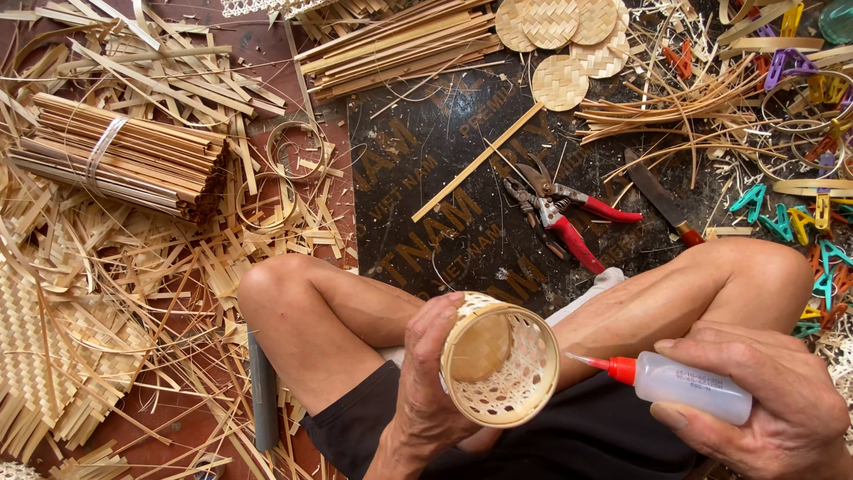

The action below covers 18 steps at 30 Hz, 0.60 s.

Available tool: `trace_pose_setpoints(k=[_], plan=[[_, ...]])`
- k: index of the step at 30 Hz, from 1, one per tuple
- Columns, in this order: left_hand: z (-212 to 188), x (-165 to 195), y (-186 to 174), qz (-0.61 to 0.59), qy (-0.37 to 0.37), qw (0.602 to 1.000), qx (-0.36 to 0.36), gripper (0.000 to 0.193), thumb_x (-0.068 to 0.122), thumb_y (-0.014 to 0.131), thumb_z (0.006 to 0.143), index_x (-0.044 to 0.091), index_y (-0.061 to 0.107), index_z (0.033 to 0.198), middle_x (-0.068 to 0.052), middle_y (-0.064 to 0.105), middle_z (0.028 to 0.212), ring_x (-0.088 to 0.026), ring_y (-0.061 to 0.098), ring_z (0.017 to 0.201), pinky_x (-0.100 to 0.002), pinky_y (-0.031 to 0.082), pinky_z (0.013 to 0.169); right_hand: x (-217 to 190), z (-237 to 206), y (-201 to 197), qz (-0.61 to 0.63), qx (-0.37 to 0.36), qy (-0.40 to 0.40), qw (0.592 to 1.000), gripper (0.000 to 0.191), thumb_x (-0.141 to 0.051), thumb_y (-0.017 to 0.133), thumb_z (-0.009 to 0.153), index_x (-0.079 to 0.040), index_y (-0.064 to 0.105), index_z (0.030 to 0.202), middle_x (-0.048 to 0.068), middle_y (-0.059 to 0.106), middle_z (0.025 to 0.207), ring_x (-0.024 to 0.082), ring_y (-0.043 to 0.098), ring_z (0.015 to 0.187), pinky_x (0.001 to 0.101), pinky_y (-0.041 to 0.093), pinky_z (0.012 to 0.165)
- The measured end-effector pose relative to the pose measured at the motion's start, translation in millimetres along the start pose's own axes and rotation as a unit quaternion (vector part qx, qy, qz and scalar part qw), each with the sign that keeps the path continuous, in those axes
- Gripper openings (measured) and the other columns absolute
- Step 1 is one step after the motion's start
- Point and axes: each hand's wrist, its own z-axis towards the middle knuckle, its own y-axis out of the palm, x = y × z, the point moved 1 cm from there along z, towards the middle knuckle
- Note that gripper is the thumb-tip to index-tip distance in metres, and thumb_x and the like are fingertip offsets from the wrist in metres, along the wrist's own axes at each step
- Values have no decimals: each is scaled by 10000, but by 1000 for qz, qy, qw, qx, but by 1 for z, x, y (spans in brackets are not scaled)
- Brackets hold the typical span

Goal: The person sits on the floor assembling woven bamboo baskets. They fit a round wooden base into a perforated woven bamboo body, press the parts together, trim excess bamboo strip with shears, apply glue from a squeeze bottle around the base rim, and place the finished basket onto a pile of completed baskets on the floor.

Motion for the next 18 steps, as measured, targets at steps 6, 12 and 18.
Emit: trace_pose_setpoints(k=[6,12,18], plan=[[6,3,-4,51,13,999,9,1100,212,1005,678,18,286,1487,-237,467,1455,-400,533,1348,-497,466,1176,-11,-4,6,-2,-7,20,1000,505,-229,890,640,-17,712,1062,92,768,920,207,794,850,315,609,788],[9,14,-7,135,34,990,11,1011,232,969,745,27,300,1476,-223,470,1442,-402,526,1345,-503,471,1180,-21,10,7,4,-5,4,1000,458,-200,859,675,-2,685,1049,97,765,910,210,793,839,321,615,768],[7,28,-8,226,49,972,32,840,308,875,861,49,345,1459,-216,500,1434,-371,542,1327,-506,458,1124,-40,20,11,-15,10,5,1000,390,-175,850,695,1,676,997,101,745,823,206,786,757,318,601,684]])
